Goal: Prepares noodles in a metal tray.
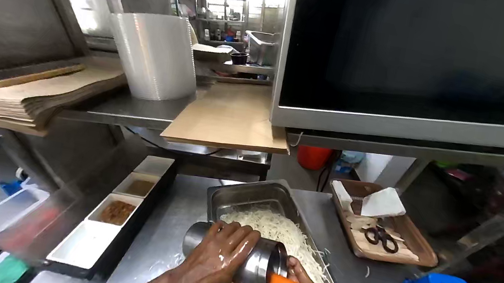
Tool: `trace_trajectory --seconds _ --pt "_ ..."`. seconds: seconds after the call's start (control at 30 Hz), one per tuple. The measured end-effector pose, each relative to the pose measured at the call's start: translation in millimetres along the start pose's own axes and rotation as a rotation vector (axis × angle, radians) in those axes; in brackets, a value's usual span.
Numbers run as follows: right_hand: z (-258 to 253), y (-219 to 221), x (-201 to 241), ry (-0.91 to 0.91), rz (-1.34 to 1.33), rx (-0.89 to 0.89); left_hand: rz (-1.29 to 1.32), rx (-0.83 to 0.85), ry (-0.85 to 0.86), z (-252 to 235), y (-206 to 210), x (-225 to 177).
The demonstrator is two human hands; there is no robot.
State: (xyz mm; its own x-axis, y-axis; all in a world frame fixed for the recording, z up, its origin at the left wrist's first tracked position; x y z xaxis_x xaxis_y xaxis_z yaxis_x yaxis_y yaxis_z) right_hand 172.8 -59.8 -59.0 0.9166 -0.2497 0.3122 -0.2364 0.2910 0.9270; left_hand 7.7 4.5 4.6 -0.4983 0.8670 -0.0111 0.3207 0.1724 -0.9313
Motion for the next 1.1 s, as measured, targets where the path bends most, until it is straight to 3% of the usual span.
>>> trace_trajectory --seconds 0.53,1.1 --pt "1.7 0.4 -1.2 0.034 -0.083 -0.074 -0.157 0.029 0.072 -7.6 -2.4 0.9" --pt "4.3 0.3 2.7 0.039 -0.111 -0.140 -0.141 0.056 0.098 -13.4 4.0 -2.0"
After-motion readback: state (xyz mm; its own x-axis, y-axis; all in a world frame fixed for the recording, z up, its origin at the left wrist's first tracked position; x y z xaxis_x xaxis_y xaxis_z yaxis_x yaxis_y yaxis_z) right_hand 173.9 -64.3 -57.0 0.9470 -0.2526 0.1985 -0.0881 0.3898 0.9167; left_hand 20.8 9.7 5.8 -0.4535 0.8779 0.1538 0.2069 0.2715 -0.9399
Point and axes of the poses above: each hand's wrist, its own z-axis away from the middle knuckle, its own y-axis out of the palm, x = y × z, the point moved 1 cm from there along -z, towards the middle knuckle, and after that the axes turned 6 degrees about x, right-handed, at the moved point
